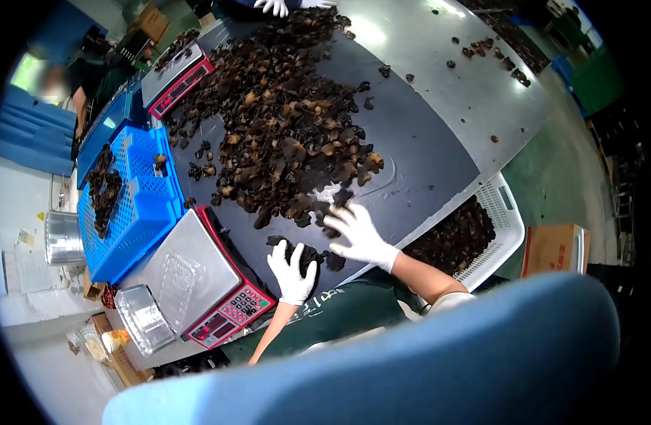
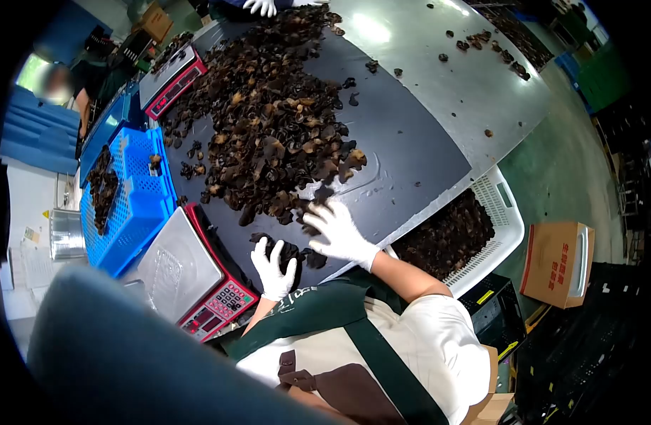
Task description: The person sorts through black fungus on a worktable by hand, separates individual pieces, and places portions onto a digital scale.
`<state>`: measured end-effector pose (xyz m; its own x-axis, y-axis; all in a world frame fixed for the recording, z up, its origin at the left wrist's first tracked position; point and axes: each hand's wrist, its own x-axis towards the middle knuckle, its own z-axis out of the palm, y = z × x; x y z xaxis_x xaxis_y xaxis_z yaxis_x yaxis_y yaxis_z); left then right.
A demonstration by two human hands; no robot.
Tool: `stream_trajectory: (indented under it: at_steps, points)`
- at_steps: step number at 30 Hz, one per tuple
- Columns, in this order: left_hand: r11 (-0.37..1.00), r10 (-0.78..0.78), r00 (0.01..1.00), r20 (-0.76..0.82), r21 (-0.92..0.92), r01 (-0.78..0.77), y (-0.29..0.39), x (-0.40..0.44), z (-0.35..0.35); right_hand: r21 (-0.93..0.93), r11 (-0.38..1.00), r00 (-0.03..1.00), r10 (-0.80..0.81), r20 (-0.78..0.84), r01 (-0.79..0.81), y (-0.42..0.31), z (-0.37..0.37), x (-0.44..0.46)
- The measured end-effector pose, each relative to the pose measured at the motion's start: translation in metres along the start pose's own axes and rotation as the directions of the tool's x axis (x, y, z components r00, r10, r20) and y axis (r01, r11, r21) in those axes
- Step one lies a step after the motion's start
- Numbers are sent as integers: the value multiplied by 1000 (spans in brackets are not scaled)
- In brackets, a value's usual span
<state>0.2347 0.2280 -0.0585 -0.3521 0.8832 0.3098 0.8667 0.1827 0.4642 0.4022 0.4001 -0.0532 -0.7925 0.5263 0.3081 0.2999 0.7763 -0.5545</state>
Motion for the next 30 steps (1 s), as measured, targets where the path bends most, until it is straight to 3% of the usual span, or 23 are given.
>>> stream_trajectory:
  at_steps: [1, 3, 5, 7, 9, 12, 13, 15, 19, 22, 25, 26, 30]
  points:
    - [998, -70, 997, -30, -12, 69, 0, -4, 0, -16, 997, 996, -72, 53, 73, -9, 3, -5]
    - [985, -169, 981, -92, -39, 166, -9, 1, 1, -19, 984, 984, -176, -12, 176, -20, 6, -10]
    - [956, -291, 953, -83, -4, 292, -18, 15, 1, -73, 994, 990, -86, -116, 78, -19, 6, -4]
    - [948, -310, 949, -49, 55, 313, -33, 37, 4, -58, 998, 958, 10, -287, -28, -5, 4, 13]
    - [949, -272, 962, -11, 164, 270, -40, 63, 6, -92, 988, 948, 88, -306, -121, 11, 1, 34]
    - [929, -268, 957, 106, 291, 228, -41, 84, 14, -169, 984, 980, 18, -200, -53, 15, 2, 59]
    - [954, -179, 978, 109, 263, 145, -42, 83, 18, -251, 968, 991, -7, -135, -27, 12, 7, 62]
    - [974, -12, 990, 138, 228, -20, -40, 78, 19, -244, 968, 997, -67, -39, 55, -6, 8, 64]
    - [991, 136, 987, 82, -16, -135, -27, 42, 2, -36, 985, 978, -163, 131, 169, -29, 18, 34]
    - [978, 10, 997, -74, -205, -25, -7, 8, -20, -29, 984, 972, -169, 161, 175, -48, -13, 13]
    - [971, -67, 998, -18, -232, 61, 0, -22, -32, -68, 995, 996, -76, 42, 79, -50, -27, -15]
    - [981, -85, 992, 97, -164, 100, -3, -31, -32, -95, 995, 999, -19, 51, 24, -49, -30, -25]
    - [970, -241, 954, 180, 14, 242, -11, -45, -18, -246, 954, 962, 216, 168, -172, -45, -28, -55]
